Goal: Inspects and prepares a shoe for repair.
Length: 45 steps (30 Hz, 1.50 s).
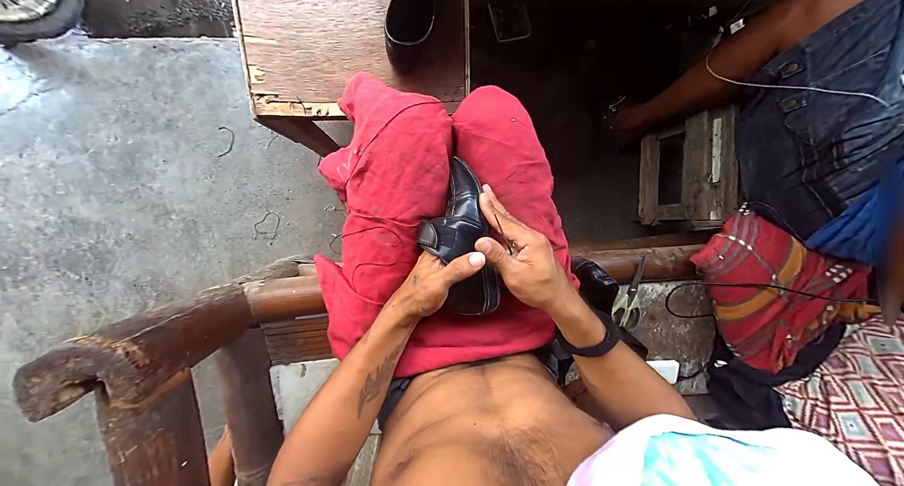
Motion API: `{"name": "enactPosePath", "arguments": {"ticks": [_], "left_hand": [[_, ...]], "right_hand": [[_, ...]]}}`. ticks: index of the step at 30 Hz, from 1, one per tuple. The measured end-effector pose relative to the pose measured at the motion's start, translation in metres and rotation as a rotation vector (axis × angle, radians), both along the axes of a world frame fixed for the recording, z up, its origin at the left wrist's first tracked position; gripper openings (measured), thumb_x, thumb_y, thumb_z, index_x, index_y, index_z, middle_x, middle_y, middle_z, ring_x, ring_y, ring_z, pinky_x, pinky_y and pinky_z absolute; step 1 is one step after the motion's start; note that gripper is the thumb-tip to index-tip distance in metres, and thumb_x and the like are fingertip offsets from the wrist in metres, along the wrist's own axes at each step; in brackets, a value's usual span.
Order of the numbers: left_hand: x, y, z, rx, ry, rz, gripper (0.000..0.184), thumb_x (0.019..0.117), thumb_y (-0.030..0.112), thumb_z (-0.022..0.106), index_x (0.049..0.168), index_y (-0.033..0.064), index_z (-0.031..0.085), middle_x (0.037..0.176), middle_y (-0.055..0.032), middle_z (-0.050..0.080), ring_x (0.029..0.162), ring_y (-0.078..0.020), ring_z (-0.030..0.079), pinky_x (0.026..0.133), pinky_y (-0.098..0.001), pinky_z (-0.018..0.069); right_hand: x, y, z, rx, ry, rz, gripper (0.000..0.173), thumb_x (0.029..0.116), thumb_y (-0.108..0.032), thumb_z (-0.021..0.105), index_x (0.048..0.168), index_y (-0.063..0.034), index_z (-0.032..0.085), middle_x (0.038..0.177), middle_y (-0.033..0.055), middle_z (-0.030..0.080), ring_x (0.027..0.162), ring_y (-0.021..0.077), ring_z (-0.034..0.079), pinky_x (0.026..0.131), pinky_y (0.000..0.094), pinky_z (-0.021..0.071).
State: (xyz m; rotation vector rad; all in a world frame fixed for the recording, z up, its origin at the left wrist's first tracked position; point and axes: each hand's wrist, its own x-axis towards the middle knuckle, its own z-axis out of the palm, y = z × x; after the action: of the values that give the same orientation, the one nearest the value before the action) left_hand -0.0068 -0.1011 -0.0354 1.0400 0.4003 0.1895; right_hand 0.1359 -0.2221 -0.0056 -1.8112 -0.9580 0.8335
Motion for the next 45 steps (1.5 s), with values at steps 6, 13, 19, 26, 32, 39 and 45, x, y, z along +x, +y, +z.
{"name": "enactPosePath", "arguments": {"ticks": [6, 13, 19, 26, 32, 39, 45], "left_hand": [[0.005, -0.002, 0.007, -0.038, 0.054, -0.046, 0.028, 0.0852, 0.007, 0.07, 0.113, 0.0084, 0.065, 0.097, 0.0044, 0.076, 0.092, -0.0057, 0.073, 0.087, -0.0279, 0.0615], [-0.005, -0.004, 0.0, 0.039, -0.011, -0.07, 0.034, 0.0842, 0.006, 0.073, 0.116, 0.0135, 0.064, 0.102, 0.0089, 0.076, 0.096, -0.0039, 0.072, 0.089, -0.0275, 0.0614], [-0.001, -0.007, 0.005, -0.061, -0.018, 0.085, 0.042, 0.0882, 0.037, 0.081, 0.122, 0.0176, 0.065, 0.105, 0.0064, 0.077, 0.097, -0.0055, 0.073, 0.09, -0.0283, 0.0612], [-0.008, -0.008, 0.007, -0.175, 0.076, 0.173, 0.037, 0.0861, 0.019, 0.084, 0.117, 0.0077, 0.066, 0.101, -0.0032, 0.078, 0.093, -0.0136, 0.075, 0.089, -0.0347, 0.0631], [-0.007, -0.008, 0.001, -0.23, -0.027, 0.183, 0.029, 0.0953, 0.034, 0.073, 0.119, 0.0182, 0.07, 0.108, 0.0023, 0.077, 0.101, -0.0076, 0.073, 0.094, -0.0299, 0.0599], [0.003, -0.013, 0.005, -0.18, 0.086, 0.234, 0.027, 0.0903, 0.018, 0.079, 0.114, 0.0106, 0.069, 0.101, -0.0008, 0.078, 0.094, -0.0109, 0.075, 0.09, -0.0331, 0.0623], [0.003, -0.013, 0.003, -0.176, 0.075, 0.233, 0.025, 0.091, 0.018, 0.078, 0.114, 0.0112, 0.07, 0.1, -0.0005, 0.078, 0.093, -0.0104, 0.075, 0.089, -0.0326, 0.0622]], "right_hand": [[0.021, -0.003, 0.01, -0.004, 0.26, 0.034, 0.054, 0.1042, -0.03, 0.057, 0.154, -0.0114, 0.049, 0.162, 0.0007, 0.042, 0.068, -0.0012, 0.055, 0.056, 0.0203, 0.0506], [0.036, -0.017, 0.02, 0.055, 0.072, -0.171, 0.031, 0.0898, -0.006, 0.05, 0.121, -0.009, 0.05, 0.092, 0.0024, 0.059, 0.058, 0.008, 0.051, 0.049, 0.0244, 0.0452], [0.051, -0.013, 0.025, 0.042, -0.084, 0.022, 0.04, 0.0981, -0.006, 0.055, 0.138, -0.0049, 0.059, 0.101, 0.0024, 0.058, 0.085, 0.0079, 0.057, 0.072, 0.0215, 0.0521], [0.056, -0.011, 0.027, -0.107, -0.042, 0.17, 0.052, 0.1031, -0.018, 0.06, 0.154, -0.0137, 0.047, 0.101, 0.0001, 0.059, 0.082, 0.0068, 0.056, 0.072, 0.0233, 0.0529], [0.057, -0.007, 0.034, 0.248, -0.199, 0.035, 0.04, 0.1014, -0.007, 0.061, 0.138, 0.0069, 0.059, 0.101, 0.0079, 0.069, 0.084, 0.0076, 0.065, 0.073, 0.0212, 0.0581], [0.062, -0.008, 0.031, -0.185, -0.089, 0.162, 0.042, 0.1098, -0.025, 0.046, 0.151, -0.0215, 0.055, 0.107, -0.0038, 0.074, 0.075, 0.0027, 0.064, 0.068, 0.0255, 0.0565], [0.065, -0.009, 0.025, -0.231, -0.076, 0.194, 0.039, 0.1096, -0.022, 0.045, 0.145, -0.0251, 0.062, 0.097, -0.0062, 0.073, 0.077, 0.001, 0.063, 0.071, 0.0239, 0.0557]]}}
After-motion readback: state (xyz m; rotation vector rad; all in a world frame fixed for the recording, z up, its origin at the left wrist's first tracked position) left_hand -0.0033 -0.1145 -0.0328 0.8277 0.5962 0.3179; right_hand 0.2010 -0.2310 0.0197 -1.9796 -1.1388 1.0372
